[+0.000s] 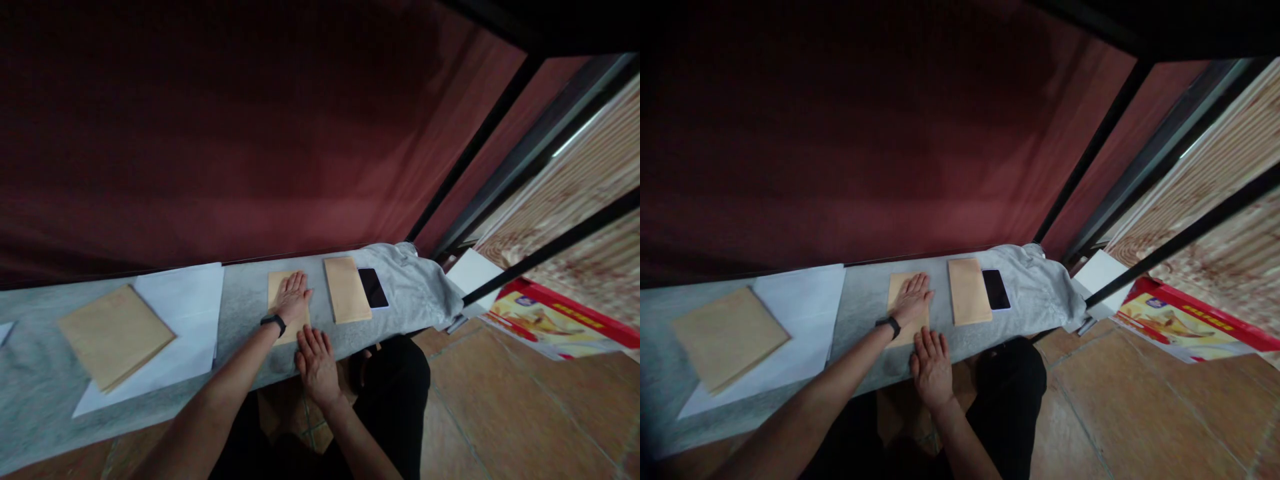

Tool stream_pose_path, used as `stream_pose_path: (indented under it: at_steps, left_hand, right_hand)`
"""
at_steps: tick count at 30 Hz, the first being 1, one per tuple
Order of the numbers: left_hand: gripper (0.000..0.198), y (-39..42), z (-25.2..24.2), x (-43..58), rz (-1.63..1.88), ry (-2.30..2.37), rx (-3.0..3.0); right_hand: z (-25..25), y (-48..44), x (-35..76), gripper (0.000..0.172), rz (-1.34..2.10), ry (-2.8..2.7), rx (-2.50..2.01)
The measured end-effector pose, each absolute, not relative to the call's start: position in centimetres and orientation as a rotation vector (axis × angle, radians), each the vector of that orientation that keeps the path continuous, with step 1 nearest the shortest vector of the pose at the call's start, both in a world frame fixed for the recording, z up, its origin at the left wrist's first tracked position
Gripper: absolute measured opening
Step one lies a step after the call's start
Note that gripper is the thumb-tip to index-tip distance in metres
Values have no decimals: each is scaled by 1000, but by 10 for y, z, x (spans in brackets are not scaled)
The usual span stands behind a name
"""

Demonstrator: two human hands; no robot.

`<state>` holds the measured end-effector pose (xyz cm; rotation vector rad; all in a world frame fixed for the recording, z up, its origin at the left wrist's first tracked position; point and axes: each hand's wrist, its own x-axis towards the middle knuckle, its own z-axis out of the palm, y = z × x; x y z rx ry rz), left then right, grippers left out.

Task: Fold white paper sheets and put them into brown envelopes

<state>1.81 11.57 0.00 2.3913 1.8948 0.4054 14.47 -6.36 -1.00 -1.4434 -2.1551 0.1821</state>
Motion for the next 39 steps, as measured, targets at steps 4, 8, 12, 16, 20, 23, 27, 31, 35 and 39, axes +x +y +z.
stream_pose_path:
  at_steps: [4, 8, 12, 16, 20, 23, 27, 31, 35, 39]
  left_hand:
    - [60, 105, 0, 9, 281, 1793, 2410]
    - [57, 48, -10, -8, 307, 1652, 2539]
    - [53, -23, -16, -26, 390, 1544, 2671]
    - [57, -66, -8, -34, 470, 1621, 2676]
    - [58, -73, -3, -32, 472, 1693, 2651]
    - [59, -72, -4, -32, 440, 1689, 2666]
    - [61, -71, -4, -33, 374, 1665, 2681]
    - [59, -73, -1, -35, 414, 1673, 2667]
    - [59, -78, -2, -39, 433, 1709, 2641]
    - [58, -79, -6, -41, 483, 1763, 2622]
  right_hand:
    - [-9, -64, 144, 49, 185, -2153, -1459]
    - [-9, -65, 144, 48, 190, -2139, -1456]
    - [-11, -65, 146, 45, 182, -2164, -1448]
    - [-9, -64, 148, 45, 188, -2179, -1459]
    - [0, -65, 142, 43, 203, -2158, -1487]
    - [4, -68, 131, 44, 245, -2174, -1430]
    - [2, -73, 124, 49, 225, -2209, -1383]
    - [-1, -72, 138, 47, 175, -2202, -1429]
    - [-1, -68, 156, 43, 156, -2164, -1470]
    - [-5, -67, 158, 42, 145, -2124, -1461]
